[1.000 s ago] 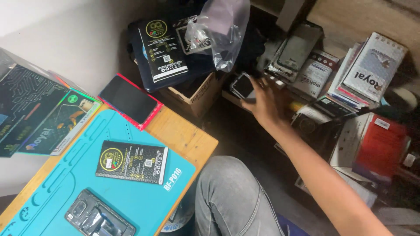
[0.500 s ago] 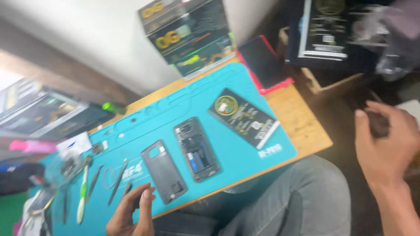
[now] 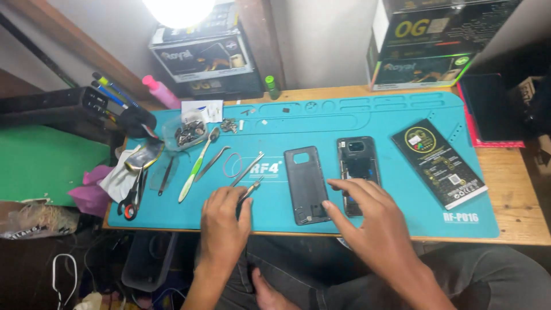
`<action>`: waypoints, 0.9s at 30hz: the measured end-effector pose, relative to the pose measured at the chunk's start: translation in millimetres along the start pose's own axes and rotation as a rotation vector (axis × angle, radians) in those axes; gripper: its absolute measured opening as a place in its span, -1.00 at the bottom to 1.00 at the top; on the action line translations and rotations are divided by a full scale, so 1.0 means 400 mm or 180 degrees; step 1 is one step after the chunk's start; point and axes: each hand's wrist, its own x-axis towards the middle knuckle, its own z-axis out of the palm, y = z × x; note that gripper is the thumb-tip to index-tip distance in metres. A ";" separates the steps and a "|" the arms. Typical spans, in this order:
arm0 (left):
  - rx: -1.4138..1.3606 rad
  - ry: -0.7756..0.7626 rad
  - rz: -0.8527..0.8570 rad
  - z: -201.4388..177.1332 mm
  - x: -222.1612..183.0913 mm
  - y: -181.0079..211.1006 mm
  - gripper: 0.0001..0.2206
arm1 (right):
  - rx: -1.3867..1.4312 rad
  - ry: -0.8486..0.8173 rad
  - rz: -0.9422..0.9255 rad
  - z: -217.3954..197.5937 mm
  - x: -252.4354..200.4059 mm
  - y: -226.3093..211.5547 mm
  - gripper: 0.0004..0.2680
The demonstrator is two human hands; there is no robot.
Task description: Disassembling a smartphone by removing screws and prying internal components using specialized tools.
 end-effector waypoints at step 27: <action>-0.2225 0.0662 -0.0954 -0.120 -0.042 0.069 -0.87 | 0.2132 -0.0333 0.1233 0.250 0.094 -0.266 -0.89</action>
